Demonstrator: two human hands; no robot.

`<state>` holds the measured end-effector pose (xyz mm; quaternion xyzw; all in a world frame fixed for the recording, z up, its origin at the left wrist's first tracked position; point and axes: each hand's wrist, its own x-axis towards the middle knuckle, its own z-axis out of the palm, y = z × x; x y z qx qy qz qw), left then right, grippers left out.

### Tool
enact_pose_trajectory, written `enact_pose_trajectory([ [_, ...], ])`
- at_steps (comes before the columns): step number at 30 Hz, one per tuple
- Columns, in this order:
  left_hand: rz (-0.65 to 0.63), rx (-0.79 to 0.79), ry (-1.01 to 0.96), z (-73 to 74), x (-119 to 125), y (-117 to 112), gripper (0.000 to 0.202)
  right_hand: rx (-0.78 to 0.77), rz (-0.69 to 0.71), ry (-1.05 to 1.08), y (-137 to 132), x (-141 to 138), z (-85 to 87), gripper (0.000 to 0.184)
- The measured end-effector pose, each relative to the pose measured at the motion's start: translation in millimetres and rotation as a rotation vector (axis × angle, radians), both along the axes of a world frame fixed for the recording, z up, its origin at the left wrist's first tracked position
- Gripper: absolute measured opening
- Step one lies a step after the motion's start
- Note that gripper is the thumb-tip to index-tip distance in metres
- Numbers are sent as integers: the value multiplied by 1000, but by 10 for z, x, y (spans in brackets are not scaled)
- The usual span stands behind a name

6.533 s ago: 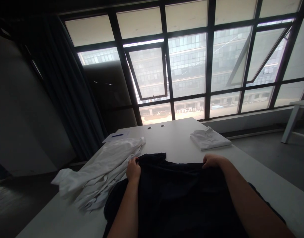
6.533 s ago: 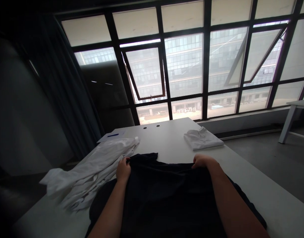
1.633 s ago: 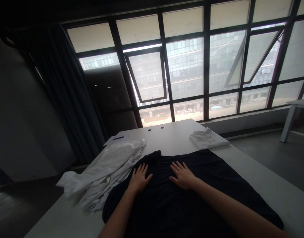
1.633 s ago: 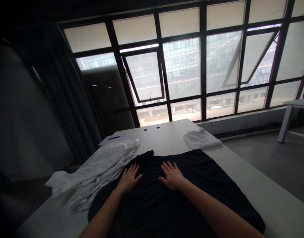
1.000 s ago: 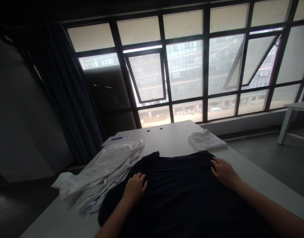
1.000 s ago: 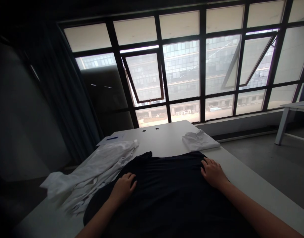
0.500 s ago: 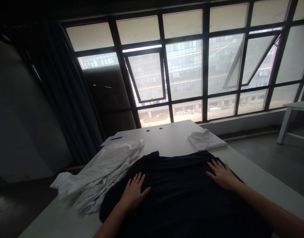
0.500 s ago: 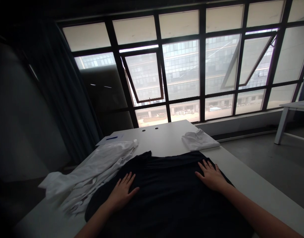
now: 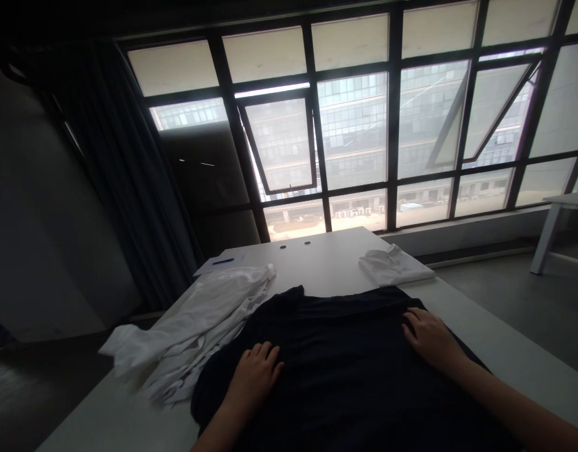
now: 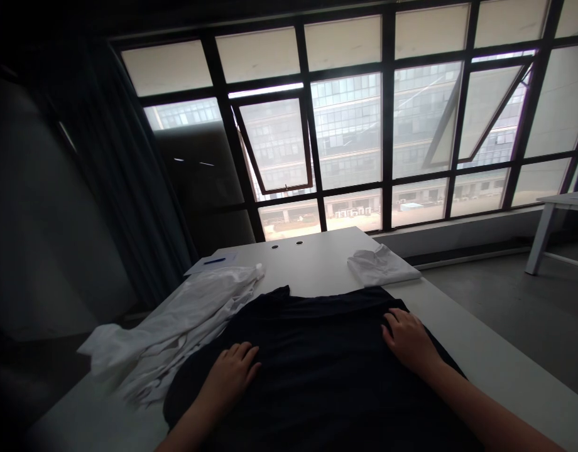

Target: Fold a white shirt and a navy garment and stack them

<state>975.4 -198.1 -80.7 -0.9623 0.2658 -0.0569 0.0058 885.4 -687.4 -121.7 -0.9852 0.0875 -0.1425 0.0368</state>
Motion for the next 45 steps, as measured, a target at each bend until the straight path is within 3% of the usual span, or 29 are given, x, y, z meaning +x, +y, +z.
enact_pose_trajectory([
  [2, 12, 10, 34, -16, -68, -11, 54, -19, 59, -10, 86, -50, 48, 49],
  [5, 43, -7, 87, -96, -125, -8, 70, 10, 60, 22, 207, -101, 18, 49],
  [10, 34, -22, 149, -175, -32, 25, 89, 83, -13, 126, 299, -100, -142, 82],
  [17, 29, 7, 179, -131, 266, -35, 94, 108, 54, 204, 156, 207, -62, 90],
  [23, 42, -18, 132, -177, 384, -156, 93, 105, 104, 151, 38, 465, -40, 82],
  [26, 41, -25, 125, -185, 380, -165, 93, 58, 32, 59, 117, 489, -23, 66],
  [28, 42, -25, 133, -184, 377, -160, 95, 32, -17, -9, 294, 502, 25, 52],
  [30, 43, -24, 142, -182, 379, -151, 98, 40, 18, -52, 596, 526, 105, 46],
  [35, 39, -23, 140, -182, 385, -137, 101, 172, 414, 19, 1744, 586, 294, 51],
  [39, 31, -18, 127, -189, 390, -134, 99, 255, 620, 103, 2513, 597, 279, 67],
  [42, 21, -22, 121, -196, 391, -129, 94, 282, 641, 170, 2667, 585, 236, 72],
  [45, 25, -26, 121, -198, 384, -125, 96, 280, 627, 217, 2461, 527, 236, 77],
])
